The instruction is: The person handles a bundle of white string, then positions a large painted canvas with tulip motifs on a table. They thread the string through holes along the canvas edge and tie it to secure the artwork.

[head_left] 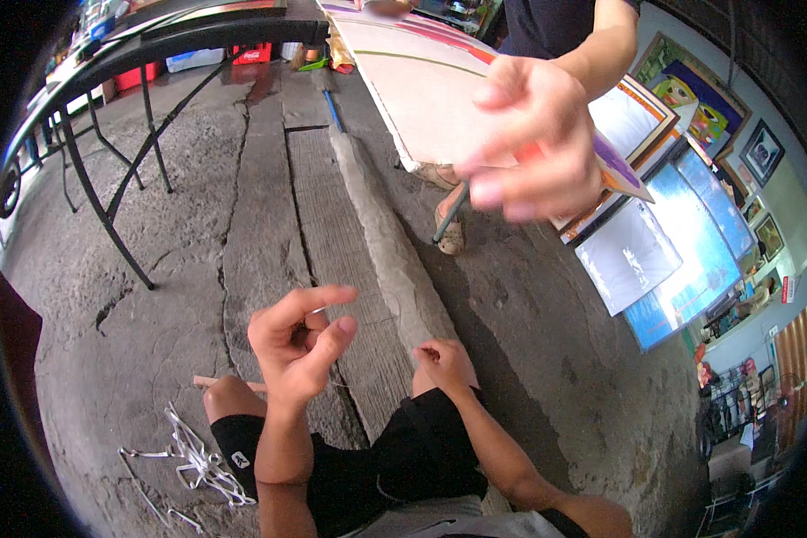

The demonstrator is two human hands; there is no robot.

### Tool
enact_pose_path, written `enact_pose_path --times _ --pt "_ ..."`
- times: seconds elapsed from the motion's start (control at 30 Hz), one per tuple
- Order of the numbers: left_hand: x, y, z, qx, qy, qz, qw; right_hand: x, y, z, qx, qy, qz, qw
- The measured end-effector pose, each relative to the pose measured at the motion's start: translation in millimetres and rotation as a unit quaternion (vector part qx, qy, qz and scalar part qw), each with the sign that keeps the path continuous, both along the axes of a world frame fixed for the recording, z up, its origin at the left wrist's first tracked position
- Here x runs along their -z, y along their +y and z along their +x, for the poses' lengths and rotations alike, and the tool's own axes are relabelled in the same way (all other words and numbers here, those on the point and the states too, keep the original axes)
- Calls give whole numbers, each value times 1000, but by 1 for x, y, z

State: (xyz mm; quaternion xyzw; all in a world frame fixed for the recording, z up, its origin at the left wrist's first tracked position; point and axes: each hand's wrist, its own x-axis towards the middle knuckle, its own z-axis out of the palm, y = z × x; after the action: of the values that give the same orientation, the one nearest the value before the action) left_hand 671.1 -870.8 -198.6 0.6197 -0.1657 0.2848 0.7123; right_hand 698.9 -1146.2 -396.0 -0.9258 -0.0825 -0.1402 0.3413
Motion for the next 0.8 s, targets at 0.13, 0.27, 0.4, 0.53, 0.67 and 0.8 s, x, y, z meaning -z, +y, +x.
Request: enact_pose_path --times 0.13,0.27,0.4,0.53,0.67,0.8 --pt "0 0 -1 -1 -3 1 1000 6 -1 2 -11 -31 -4 999" --pt "0 -1 -1 4 0 -12 1000 4 2 2 -20 -40 20 999" --pt "-1 -2 -1 0 -1 -10 1000 12 -2 5 -21 -42 4 999" --pt "3 0 2 0 5 -9 1000 23 -6 9 -17 -39 29 999" --pt "2 1 2 -8 -5 -3 1000 10 -1 6 -12 -37 16 999" --pt "0 1 1 -2 4 -15 1000 6 -2 4 -21 -22 12 999"
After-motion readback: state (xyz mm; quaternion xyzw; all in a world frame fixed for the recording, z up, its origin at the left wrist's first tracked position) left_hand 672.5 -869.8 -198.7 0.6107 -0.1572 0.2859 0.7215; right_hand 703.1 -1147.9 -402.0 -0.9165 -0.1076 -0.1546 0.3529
